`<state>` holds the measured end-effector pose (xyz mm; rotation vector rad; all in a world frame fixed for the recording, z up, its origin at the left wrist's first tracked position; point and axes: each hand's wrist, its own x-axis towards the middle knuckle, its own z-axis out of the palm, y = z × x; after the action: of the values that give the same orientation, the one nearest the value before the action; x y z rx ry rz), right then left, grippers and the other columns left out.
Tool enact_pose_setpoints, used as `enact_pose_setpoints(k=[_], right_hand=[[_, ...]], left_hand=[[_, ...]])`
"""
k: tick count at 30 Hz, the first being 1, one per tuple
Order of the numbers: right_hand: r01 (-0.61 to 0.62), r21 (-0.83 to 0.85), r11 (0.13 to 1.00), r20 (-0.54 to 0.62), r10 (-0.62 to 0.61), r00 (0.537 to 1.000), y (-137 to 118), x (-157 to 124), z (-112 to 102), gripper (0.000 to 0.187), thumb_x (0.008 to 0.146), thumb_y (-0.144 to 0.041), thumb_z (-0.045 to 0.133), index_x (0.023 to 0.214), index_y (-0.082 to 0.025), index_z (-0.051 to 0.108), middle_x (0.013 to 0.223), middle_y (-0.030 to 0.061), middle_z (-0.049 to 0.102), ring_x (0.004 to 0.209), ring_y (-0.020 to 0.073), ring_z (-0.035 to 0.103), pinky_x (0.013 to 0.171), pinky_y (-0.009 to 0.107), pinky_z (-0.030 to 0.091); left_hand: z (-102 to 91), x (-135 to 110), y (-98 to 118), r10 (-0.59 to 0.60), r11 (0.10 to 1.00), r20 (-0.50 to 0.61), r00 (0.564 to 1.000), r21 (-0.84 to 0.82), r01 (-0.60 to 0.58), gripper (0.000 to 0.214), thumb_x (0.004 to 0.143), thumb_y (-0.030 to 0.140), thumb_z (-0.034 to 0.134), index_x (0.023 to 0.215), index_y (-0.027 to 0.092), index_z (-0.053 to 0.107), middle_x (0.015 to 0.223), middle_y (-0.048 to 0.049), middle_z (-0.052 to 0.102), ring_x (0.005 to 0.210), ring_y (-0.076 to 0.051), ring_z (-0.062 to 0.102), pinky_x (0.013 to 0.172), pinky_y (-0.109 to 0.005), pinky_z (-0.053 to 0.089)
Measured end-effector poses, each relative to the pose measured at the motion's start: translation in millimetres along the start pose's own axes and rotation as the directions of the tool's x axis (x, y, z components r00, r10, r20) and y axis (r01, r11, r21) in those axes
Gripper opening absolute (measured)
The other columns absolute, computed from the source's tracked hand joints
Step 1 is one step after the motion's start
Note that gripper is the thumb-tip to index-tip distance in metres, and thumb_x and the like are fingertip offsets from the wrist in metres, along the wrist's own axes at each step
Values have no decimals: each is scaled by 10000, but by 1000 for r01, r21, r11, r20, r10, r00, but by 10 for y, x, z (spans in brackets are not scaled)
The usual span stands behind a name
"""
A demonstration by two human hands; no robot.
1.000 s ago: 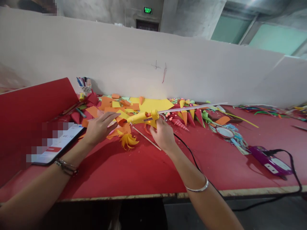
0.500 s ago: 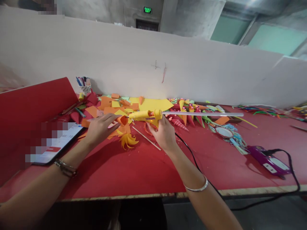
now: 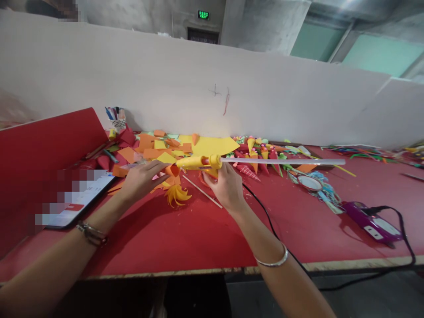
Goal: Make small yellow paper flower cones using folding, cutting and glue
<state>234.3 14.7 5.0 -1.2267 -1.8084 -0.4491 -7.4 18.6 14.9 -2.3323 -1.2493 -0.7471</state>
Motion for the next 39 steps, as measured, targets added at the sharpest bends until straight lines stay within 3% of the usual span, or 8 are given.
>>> enact_pose_setpoints(k=[11, 20, 29, 39], right_hand=[[2, -49, 999, 22, -1, 1000, 16, -3, 0, 242, 722, -227, 491, 960, -183, 499, 766, 67, 601, 706, 219, 580, 481, 291, 427], [2, -60, 998, 94, 3, 996, 29, 0, 1, 211, 697, -170, 480, 906, -176, 502, 757, 63, 603, 677, 209, 571, 493, 283, 402], [4, -42, 999, 159, 3, 987, 20, -1, -13, 212, 706, -162, 463, 916, -176, 495, 735, 63, 593, 657, 218, 568, 489, 288, 391], [63, -26, 998, 67, -61, 996, 54, 8, 6, 237, 721, -142, 440, 954, -163, 478, 821, 95, 594, 794, 245, 570, 581, 327, 457]], left_hand=[[16, -21, -61, -20, 993, -39, 999, 116, 24, 296, 846, 426, 385, 874, 200, 574, 790, -23, 652, 623, -137, 594, 490, -231, 352], [-19, -28, -44, -84, 994, -55, 995, 62, 87, 256, 845, 393, 417, 952, 224, 577, 859, -9, 660, 656, -121, 611, 477, -219, 342], [3, -38, -69, -67, 993, -88, 994, 96, 75, 261, 843, 391, 423, 981, 239, 584, 887, -4, 662, 610, -121, 601, 473, -226, 344], [19, -39, -80, -34, 998, -23, 999, 49, 35, 275, 845, 406, 413, 979, 223, 567, 870, 0, 653, 662, -113, 607, 467, -206, 331]])
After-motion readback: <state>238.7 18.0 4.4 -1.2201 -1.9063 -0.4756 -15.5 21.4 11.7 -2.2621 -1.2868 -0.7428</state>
